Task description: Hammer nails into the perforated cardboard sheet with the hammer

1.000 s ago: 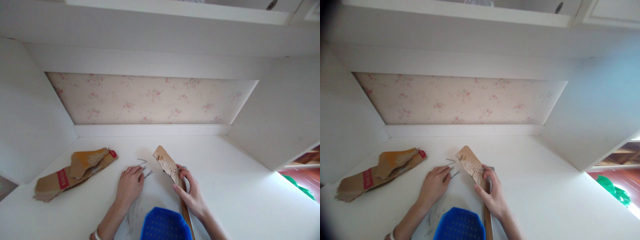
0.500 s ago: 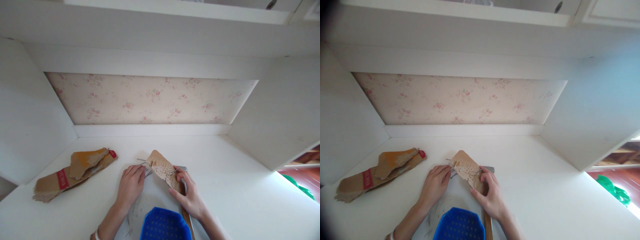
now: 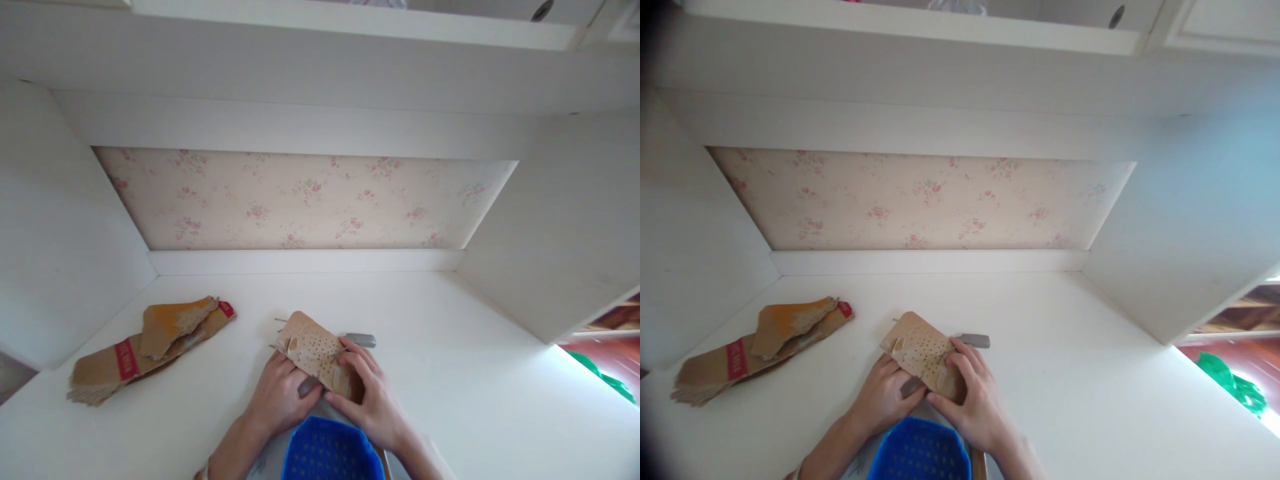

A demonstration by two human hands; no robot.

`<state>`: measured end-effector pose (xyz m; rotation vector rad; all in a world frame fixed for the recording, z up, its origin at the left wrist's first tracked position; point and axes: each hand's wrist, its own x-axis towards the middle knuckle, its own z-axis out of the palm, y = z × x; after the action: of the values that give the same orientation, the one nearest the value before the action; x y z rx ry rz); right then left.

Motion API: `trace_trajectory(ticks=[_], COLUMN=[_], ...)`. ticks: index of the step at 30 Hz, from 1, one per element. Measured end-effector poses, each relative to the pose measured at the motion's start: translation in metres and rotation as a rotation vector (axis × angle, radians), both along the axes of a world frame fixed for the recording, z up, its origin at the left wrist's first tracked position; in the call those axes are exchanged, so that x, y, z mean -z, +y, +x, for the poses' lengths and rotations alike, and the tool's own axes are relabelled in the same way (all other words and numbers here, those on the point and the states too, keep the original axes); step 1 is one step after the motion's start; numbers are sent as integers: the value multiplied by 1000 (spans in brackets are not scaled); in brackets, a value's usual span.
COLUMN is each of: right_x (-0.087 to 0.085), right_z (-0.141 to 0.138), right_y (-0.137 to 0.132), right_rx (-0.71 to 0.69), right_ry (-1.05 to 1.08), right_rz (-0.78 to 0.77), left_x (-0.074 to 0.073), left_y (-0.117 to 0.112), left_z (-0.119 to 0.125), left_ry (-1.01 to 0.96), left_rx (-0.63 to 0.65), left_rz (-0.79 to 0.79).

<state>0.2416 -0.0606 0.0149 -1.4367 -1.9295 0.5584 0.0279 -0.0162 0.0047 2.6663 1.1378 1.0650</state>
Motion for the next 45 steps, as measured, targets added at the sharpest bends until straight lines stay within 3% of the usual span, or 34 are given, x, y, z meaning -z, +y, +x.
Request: trace_trajectory(ticks=[5, 11, 18, 23, 26, 30, 37, 45], right_x=[1, 0, -1, 4, 7, 8, 13, 13], right_z=[-1, -4, -4, -3, -2, -3, -13, -19], right_y=[0, -2, -1, 1, 1, 4, 17, 21], right_rx=[20, -16, 23, 47, 10, 4, 47, 23], right_ry=[-26, -68, -108, -137, -160, -191, -146, -93], right_rz=[19, 26, 10, 43, 69, 139, 475, 529], left_x=[-4, 0, -1, -7, -7, -2, 4, 4], left_y=[-1, 2, 2, 3, 6, 10, 13, 13], left_z=[-1, -2, 0, 2, 7, 10, 7, 6], left_ry=[-95, -293, -436, -741, -839, -930, -970, -945], left_rx=[31, 61, 106, 307, 306, 280, 219, 251], left_rz=[-137, -464, -620, -1098, -1250, -1364, -1417, -1402])
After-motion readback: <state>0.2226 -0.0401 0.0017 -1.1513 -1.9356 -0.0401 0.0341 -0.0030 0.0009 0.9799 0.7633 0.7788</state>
